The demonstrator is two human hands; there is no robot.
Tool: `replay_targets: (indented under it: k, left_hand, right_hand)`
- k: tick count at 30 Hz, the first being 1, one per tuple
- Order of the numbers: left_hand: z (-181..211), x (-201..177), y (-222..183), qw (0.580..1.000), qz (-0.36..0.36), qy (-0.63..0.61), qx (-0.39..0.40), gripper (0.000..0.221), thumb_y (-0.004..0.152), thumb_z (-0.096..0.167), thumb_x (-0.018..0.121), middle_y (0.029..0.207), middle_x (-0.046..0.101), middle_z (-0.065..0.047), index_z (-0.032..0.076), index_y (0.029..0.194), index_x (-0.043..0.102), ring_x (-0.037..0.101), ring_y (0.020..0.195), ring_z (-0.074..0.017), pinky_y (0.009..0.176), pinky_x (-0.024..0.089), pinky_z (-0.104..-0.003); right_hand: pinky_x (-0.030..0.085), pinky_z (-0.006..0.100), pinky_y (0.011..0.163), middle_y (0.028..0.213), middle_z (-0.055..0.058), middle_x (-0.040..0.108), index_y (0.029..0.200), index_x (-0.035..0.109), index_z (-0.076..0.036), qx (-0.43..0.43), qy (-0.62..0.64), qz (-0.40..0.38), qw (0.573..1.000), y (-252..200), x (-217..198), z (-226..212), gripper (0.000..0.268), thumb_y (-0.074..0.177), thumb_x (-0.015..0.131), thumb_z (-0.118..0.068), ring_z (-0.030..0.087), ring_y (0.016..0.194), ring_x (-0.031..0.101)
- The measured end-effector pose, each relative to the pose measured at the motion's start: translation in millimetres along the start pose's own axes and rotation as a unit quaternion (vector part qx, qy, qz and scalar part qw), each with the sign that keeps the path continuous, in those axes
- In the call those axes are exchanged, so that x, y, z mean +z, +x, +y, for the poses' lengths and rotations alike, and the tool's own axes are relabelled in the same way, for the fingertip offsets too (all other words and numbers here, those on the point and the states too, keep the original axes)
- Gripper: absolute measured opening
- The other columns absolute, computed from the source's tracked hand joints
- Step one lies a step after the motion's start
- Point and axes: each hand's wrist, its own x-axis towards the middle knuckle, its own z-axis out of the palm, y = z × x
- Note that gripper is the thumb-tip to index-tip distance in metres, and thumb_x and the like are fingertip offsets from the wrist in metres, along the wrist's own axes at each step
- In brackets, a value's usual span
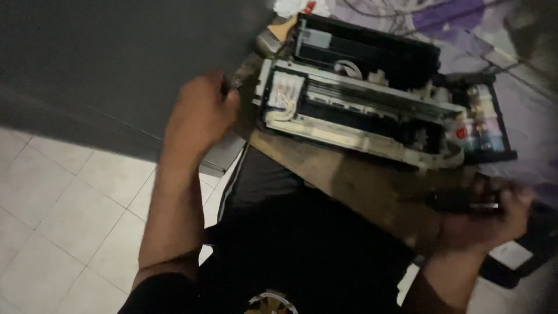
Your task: The person disassembles a printer using a screwdriver and cleans the internal components with a brush. They remove screws, detach a belt from the carriage, and wipe away debris from the metal rails.
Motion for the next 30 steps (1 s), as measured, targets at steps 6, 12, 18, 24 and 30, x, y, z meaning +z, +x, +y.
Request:
replay_targets:
  k: [6, 12, 18, 24, 30]
  left_hand:
    - [-84.6, 71.5, 66.6, 0.994, 0.037, -0.002, -0.103, 0.021, 0.094, 0.022, 0.067, 0.091, 0.070, -0.021, 0.003, 0.101, 0.070, 0.067, 0.086, -0.0382, 0.071, 0.051, -0.052]
    - [-98.5, 108.0, 87.3, 0.993, 0.096, -0.045, -0.049, 0.019, 0.087, 0.012, 0.068, 0.090, 0.074, -0.023, 0.001, 0.102, 0.071, 0.072, 0.084, -0.0408, 0.069, 0.054, -0.049]
    - [-93.2, 113.0, 93.8, 0.987, 0.132, -0.037, 0.089, 0.023, 0.083, -0.003, 0.054, 0.080, 0.070, -0.021, 0.000, 0.099, 0.069, 0.068, 0.067, -0.0344, 0.055, 0.048, -0.044]
    - [-83.3, 104.8, 98.0, 0.991, 0.110, -0.006, 0.071, 0.030, 0.085, -0.011, 0.055, 0.085, 0.073, -0.020, 0.000, 0.107, 0.074, 0.070, 0.069, -0.0320, 0.057, 0.054, -0.042]
    - [-88.1, 110.9, 104.5, 0.988, 0.131, -0.002, 0.080, 0.017, 0.079, -0.010, 0.058, 0.078, 0.071, -0.020, -0.003, 0.089, 0.069, 0.067, 0.063, -0.0319, 0.052, 0.049, -0.044]
  right_hand:
    - [0.053, 0.029, 0.080, 0.086, 0.002, 0.058, 0.085, 0.057, -0.019, 0.052, 0.039, 0.072, 0.995, 3.0, -50.4, 25.7, 0.009, 0.087, 0.064, -0.012, 0.018, 0.082, 0.058]
    - [0.050, 0.032, 0.075, 0.081, -0.005, 0.052, 0.092, 0.060, -0.026, 0.127, -0.009, 0.116, 0.985, -20.4, -32.4, 20.5, 0.010, 0.086, 0.066, -0.022, 0.013, 0.074, 0.054]
    - [0.050, 0.031, 0.077, 0.083, -0.007, 0.054, 0.089, 0.060, -0.029, 0.162, -0.003, 0.116, 0.980, -16.8, -36.9, 23.8, 0.013, 0.084, 0.069, -0.022, 0.011, 0.073, 0.055]
    - [0.051, 0.033, 0.074, 0.085, -0.003, 0.056, 0.094, 0.064, -0.025, 0.161, -0.024, 0.128, 0.978, -11.7, -32.9, 30.1, 0.013, 0.083, 0.069, -0.024, 0.014, 0.076, 0.056]
    - [0.051, 0.033, 0.075, 0.086, -0.003, 0.056, 0.090, 0.060, -0.025, 0.161, -0.011, 0.100, 0.982, -11.7, -29.1, 30.2, 0.009, 0.086, 0.068, -0.022, 0.014, 0.077, 0.055]
